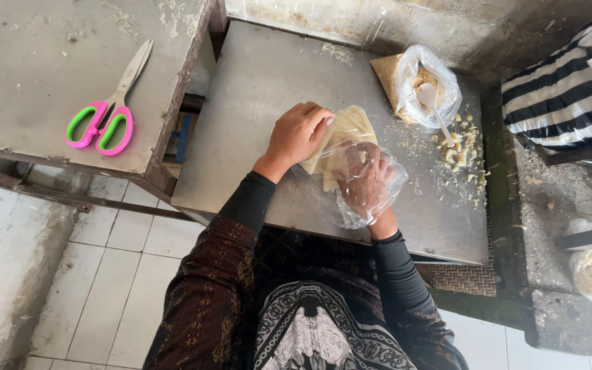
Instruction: The person places triangular pieces of pastry into a stack, handling them one at a time and arranging them on a metal surface near a bag of filling.
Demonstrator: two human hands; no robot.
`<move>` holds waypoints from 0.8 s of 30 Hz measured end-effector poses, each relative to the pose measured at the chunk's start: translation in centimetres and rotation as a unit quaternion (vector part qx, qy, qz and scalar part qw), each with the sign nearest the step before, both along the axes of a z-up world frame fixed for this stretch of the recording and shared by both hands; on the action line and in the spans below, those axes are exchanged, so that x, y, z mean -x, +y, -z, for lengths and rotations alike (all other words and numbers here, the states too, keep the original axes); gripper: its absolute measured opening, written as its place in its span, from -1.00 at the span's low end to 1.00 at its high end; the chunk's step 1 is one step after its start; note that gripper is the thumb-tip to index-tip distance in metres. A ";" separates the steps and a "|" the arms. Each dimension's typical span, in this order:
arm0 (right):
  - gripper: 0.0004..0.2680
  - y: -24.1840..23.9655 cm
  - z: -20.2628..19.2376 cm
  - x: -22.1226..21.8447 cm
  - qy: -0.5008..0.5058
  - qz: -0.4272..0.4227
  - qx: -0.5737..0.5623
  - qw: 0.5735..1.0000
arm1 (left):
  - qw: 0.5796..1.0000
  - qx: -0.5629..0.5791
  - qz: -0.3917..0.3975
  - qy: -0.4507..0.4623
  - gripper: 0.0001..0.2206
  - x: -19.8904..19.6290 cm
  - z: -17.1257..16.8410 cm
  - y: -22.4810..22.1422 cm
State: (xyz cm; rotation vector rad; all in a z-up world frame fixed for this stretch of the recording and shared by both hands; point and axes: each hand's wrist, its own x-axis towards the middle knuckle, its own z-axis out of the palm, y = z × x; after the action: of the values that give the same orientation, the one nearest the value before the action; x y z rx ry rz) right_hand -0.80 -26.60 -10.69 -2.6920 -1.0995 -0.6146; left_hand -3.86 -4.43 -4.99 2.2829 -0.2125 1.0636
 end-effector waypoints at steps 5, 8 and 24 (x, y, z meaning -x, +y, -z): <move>-0.48 0.5 -0.3 -0.6 0.043 0.015 -0.009 0.999 | 1.000 -0.003 -0.006 -0.006 -0.97 0.1 0.1 0.0; -0.46 0.6 -0.5 -0.8 0.051 0.029 -0.033 0.998 | 1.000 -0.009 -0.005 0.006 -0.97 -0.1 0.3 0.1; -0.70 0.6 -3.5 0.8 0.116 -0.023 -0.161 0.980 | 1.000 -0.006 -0.005 0.004 -0.97 -0.2 0.5 0.2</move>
State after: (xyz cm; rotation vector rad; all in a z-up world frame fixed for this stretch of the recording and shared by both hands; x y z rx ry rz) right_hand -1.56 -26.04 -7.21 -2.3811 -0.9117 -0.4139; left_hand -3.70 -4.28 -5.50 2.3001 -0.2056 1.0601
